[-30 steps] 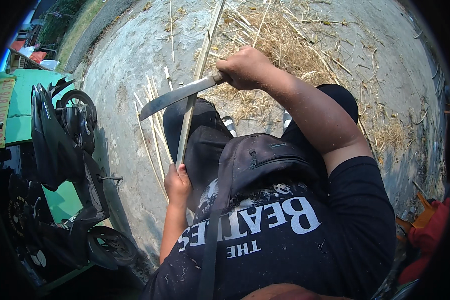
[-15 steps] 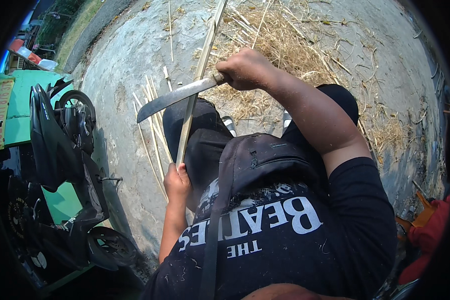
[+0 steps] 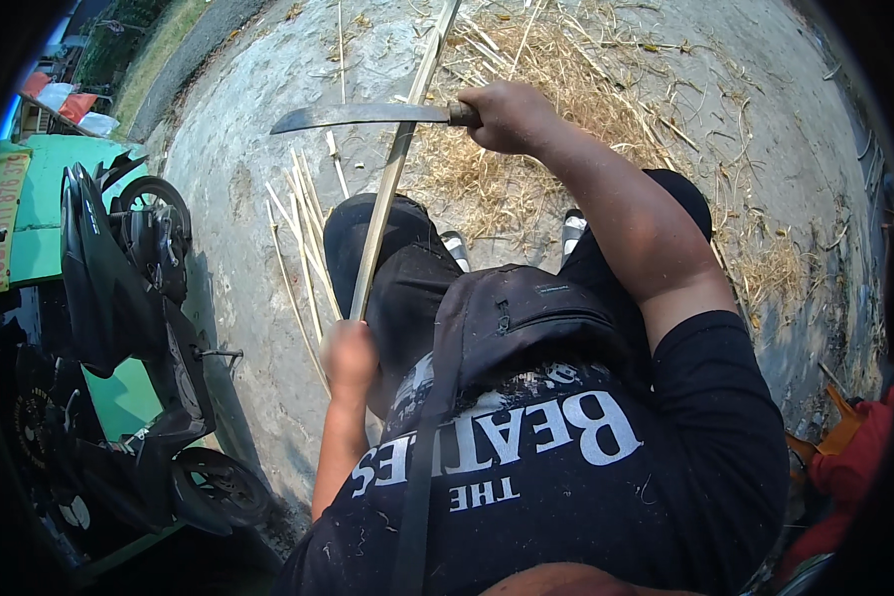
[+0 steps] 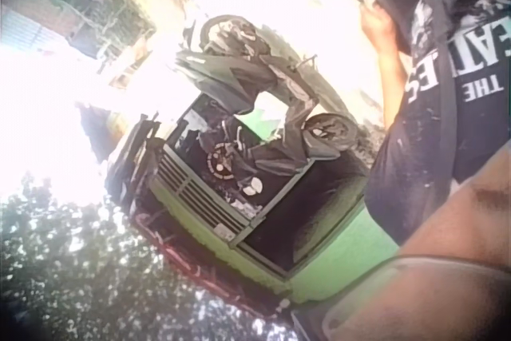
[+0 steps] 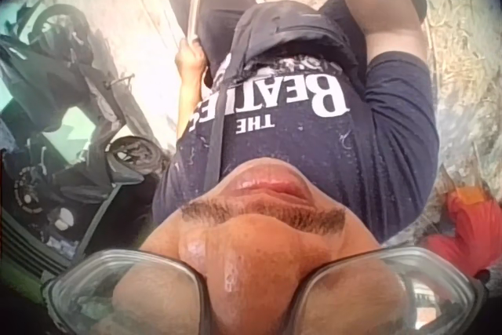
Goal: The person scrapes bamboo strips along their length with a knife while holding them by hand.
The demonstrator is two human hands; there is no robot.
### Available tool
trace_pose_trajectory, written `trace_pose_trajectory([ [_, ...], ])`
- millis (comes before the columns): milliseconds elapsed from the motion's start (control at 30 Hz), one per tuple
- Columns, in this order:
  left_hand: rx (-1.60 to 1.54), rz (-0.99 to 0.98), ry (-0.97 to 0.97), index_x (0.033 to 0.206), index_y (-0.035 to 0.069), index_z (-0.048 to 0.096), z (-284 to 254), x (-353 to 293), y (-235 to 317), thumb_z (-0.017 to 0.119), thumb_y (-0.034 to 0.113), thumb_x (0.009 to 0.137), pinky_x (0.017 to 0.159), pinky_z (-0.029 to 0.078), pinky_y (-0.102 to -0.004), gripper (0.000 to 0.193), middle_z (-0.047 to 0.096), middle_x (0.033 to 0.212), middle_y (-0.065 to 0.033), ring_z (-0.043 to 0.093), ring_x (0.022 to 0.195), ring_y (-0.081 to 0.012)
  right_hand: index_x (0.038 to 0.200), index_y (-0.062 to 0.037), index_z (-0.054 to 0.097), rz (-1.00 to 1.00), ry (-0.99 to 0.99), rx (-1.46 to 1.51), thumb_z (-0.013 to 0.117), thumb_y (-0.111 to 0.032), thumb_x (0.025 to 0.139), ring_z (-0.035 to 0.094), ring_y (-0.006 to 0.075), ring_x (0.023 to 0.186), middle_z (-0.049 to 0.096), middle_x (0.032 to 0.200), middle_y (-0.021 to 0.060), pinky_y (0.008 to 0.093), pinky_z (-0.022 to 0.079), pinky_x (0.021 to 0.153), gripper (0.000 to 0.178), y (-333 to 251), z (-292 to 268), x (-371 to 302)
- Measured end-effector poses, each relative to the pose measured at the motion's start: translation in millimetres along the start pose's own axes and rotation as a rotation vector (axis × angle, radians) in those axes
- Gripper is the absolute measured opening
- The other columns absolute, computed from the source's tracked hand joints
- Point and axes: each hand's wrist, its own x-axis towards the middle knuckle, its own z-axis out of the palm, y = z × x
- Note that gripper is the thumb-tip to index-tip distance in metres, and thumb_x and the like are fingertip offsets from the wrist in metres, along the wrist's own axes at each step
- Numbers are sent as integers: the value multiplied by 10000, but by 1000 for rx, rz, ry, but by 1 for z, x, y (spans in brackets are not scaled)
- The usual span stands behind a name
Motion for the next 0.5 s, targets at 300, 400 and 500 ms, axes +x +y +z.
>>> trace_pose_trajectory([
  [300, 27, -31, 18, 885, 36, 542, -4, 4, 5, 463, 550, 1049, 606, 455, -595, 546, 619, 718, -278, 614, 721, -536, 1084, -138, 704, 237, 132, 259, 617, -196, 888, 735, 270, 879, 736, 936, 104, 426, 589, 792, 222, 65, 9, 26],
  [400, 71, -46, -10, 894, 39, 549, -11, 2, 3, 466, 551, 1047, 615, 457, -602, 541, 624, 724, -281, 620, 734, -539, 1099, -140, 707, 281, 105, 67, 623, -200, 883, 732, 270, 921, 740, 972, 101, 422, 587, 821, 240, 55, 4, 18],
  [500, 52, -45, -16, 898, 37, 553, -5, 4, 3, 466, 546, 1048, 620, 460, -603, 538, 625, 726, -282, 623, 740, -541, 1012, -148, 707, 120, 102, 101, 660, -169, 863, 728, 304, 850, 730, 900, 106, 448, 583, 770, 157, 27, 6, 5],
])
